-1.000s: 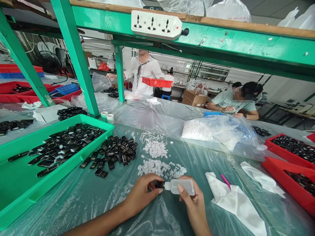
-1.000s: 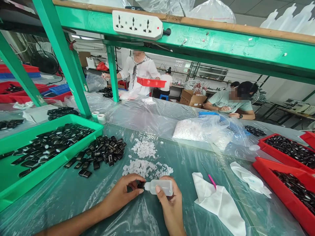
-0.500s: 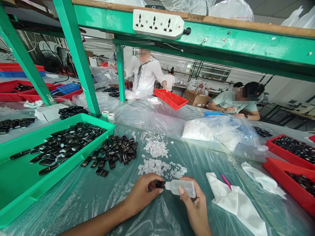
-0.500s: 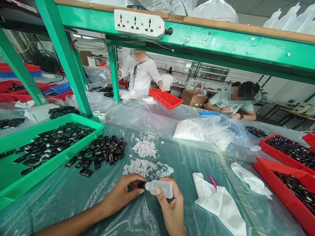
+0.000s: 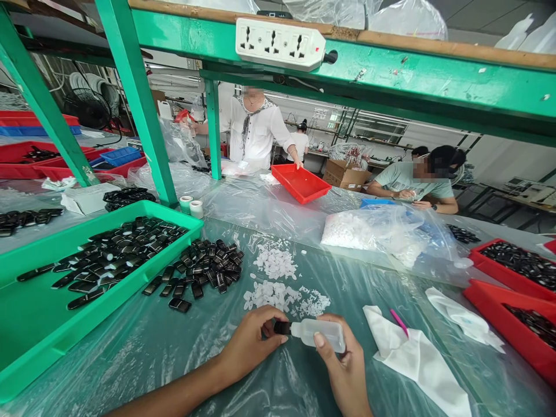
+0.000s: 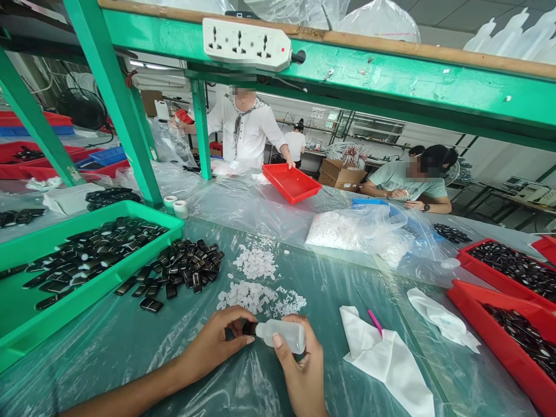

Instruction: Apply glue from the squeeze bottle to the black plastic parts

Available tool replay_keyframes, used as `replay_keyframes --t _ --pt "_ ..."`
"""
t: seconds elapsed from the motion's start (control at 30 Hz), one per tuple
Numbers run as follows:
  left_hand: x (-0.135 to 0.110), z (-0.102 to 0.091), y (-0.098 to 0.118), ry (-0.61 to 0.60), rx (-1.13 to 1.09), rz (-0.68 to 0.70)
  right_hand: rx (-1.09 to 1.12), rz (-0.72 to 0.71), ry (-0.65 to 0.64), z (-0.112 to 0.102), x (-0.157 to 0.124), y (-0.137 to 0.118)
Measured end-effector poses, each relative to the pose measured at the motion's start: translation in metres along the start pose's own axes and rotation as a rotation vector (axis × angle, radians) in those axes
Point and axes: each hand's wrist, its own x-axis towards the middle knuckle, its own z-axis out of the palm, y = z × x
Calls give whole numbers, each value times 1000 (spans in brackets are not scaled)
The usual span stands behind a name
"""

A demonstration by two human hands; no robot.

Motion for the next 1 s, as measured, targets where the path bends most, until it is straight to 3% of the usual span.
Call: replay_keyframes --t 0.37,0.7,1.0 --pt "-2 -1 1 14 59 13 23 -32 50 5 -4 -1" --pt "-1 0 1 10 48 -8 105 80 -49 1 -3 3" --pt "-2 0 -1 -46 52 29 109 114 -32 2 -4 5"
